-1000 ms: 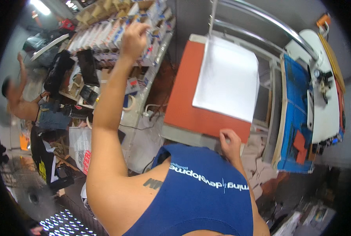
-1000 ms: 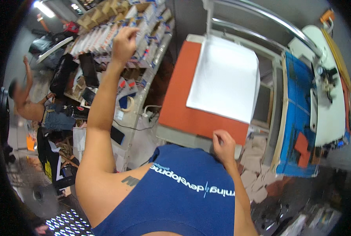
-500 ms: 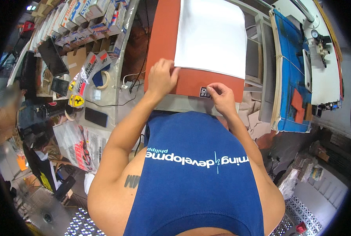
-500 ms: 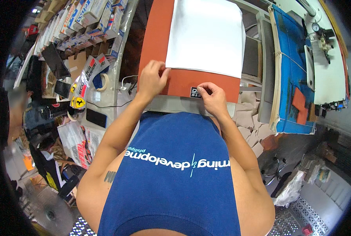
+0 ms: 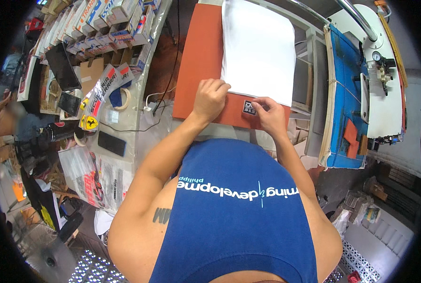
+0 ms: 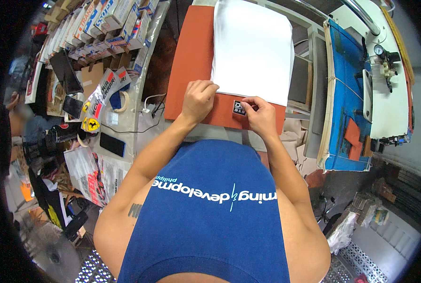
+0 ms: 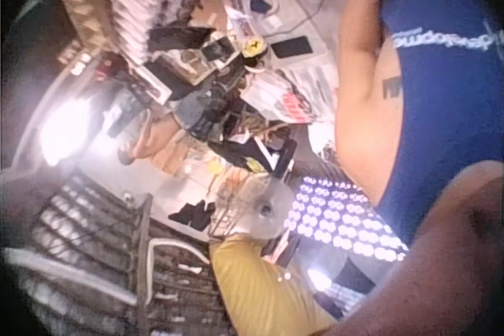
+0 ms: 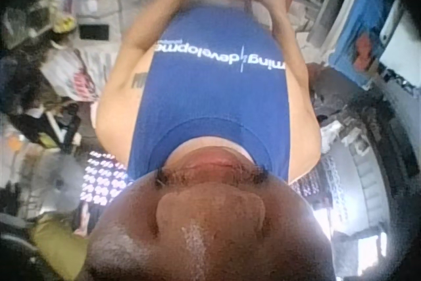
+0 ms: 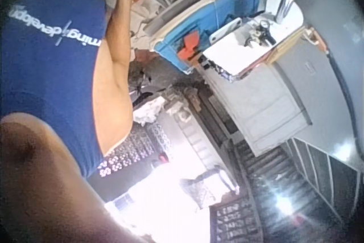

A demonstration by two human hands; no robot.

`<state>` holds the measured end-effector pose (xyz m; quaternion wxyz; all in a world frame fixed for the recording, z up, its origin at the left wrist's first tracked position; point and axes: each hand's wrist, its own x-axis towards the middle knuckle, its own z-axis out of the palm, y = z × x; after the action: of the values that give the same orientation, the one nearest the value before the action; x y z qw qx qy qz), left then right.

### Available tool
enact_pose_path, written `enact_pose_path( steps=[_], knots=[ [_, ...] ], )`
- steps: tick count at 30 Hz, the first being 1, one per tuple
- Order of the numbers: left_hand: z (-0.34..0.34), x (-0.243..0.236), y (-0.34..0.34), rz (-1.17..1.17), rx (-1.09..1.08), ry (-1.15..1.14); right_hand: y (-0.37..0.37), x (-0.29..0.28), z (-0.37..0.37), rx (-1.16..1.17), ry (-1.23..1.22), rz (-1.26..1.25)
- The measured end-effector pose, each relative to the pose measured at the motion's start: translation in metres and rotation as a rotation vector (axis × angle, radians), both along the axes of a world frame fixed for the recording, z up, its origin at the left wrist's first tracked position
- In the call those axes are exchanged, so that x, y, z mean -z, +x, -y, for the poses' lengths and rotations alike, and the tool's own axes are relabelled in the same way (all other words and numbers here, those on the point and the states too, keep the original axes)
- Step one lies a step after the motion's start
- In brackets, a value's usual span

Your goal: The person places white t-shirts onto a heat press, aligns printed transfer sheets with Ferrari graphics, and operates the press to apply the designs. They handle multiple shirts and transfers, smoothing each sheet before pressing and stacking finished shirts.

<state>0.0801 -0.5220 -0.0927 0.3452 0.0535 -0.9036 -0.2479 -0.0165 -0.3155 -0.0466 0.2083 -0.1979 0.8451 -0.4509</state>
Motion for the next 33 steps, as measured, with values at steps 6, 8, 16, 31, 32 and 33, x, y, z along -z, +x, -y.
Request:
enact_pose_path(
  steps=[6,8,16,31,32,33],
  knots=[
    [0.027,-0.005,0.02,0.282,-0.191,0.205,-0.036,-0.001,0.065,0.004,-0.107,0.085],
    [0.037,-0.006,0.024,0.276,-0.14,0.091,-0.047,0.007,0.073,0.022,-0.097,-0.023],
    [0.041,-0.012,0.018,0.305,-0.144,0.198,-0.095,0.054,-0.104,0.718,0.518,-0.061],
    [0.04,-0.01,-0.001,0.534,-0.268,0.189,-0.093,0.118,-0.139,0.751,-0.832,0.747],
    [0.041,-0.011,-0.001,0.545,-0.262,0.151,-0.093,0.12,-0.141,0.74,-0.777,0.737],
    [0.042,-0.011,-0.001,0.549,-0.26,0.102,-0.092,0.12,-0.139,0.768,-0.741,0.696]
  ],
)
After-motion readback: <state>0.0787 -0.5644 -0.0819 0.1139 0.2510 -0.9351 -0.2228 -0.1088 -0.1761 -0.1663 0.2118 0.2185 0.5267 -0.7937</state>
